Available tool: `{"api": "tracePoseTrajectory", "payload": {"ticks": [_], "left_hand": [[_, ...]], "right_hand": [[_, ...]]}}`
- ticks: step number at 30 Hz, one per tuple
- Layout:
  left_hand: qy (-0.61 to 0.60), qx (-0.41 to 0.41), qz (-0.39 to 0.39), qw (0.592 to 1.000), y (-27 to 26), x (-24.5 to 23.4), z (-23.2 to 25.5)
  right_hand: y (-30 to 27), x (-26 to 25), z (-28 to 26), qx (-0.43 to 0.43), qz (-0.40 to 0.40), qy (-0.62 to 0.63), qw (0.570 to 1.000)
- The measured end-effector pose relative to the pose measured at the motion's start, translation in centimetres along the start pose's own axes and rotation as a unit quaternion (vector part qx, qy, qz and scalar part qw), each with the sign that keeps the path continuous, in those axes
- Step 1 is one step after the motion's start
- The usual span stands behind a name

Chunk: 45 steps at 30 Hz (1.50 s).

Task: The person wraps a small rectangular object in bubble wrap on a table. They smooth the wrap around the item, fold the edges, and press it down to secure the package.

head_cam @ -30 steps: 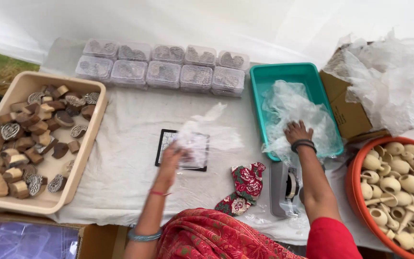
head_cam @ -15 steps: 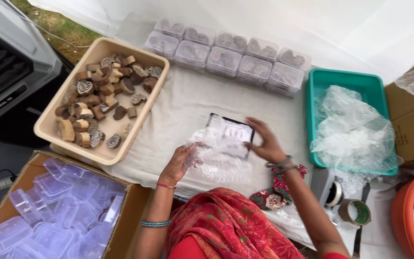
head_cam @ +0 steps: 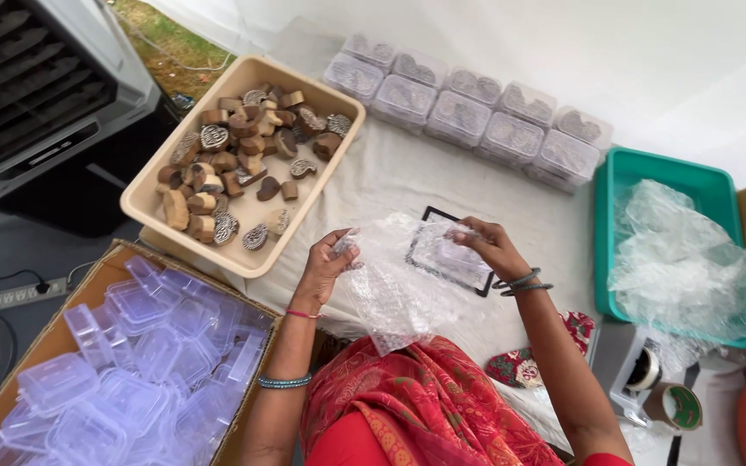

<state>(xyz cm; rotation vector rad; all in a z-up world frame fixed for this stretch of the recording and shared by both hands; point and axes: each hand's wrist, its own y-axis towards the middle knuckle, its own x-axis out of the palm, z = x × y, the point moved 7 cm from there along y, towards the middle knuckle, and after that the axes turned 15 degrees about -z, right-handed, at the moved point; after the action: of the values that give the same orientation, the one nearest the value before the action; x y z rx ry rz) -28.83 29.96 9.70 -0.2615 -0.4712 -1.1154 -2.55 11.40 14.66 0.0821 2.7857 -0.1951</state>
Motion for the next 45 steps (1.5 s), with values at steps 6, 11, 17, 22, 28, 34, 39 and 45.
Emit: {"api": "tracePoseTrajectory", "payload": {"ticks": [6,11,17,22,28,34,39,45], "left_hand": [[-0.088,0.027,0.102,0.991,0.5,-4.1,-4.1],[-0.051,0.02,0.138,0.989,-0.2,-3.3,-2.7],[-0.008,0.004,0.096,0.995,0.0,-1.1,-1.4],[-0.014,-0.01,0.087,0.996,0.6,-0.2,-1.3],[-0.018,-0.022,0.087,0.996,0.7,0.4,-1.1],[-0.067,-0.009,0.048,0.997,1.9,1.8,-1.6],[-0.002,-0.06,0.033,0.998,2.0,2.5,-0.1],[0.141,-0.104,-0.041,0.984,2.6,0.3,-0.8]], "right_hand": [[1.1,0.5,8.2,-0.013,0.09,0.184,0.979],[-0.2,-0.1,-0.1,0.086,0.085,-0.194,0.974],[1.6,2.3,-8.0,-0.076,0.095,-0.18,0.976],[5.2,8.3,-6.5,-0.006,0.004,-0.361,0.933],[5.2,9.7,-3.8,-0.017,0.019,-0.251,0.968],[5.5,9.3,-0.6,0.003,0.054,-0.149,0.987],[3.7,6.8,4.8,0.02,0.104,0.117,0.988],[0.1,3.2,0.7,-0.087,0.156,0.094,0.979]]}}
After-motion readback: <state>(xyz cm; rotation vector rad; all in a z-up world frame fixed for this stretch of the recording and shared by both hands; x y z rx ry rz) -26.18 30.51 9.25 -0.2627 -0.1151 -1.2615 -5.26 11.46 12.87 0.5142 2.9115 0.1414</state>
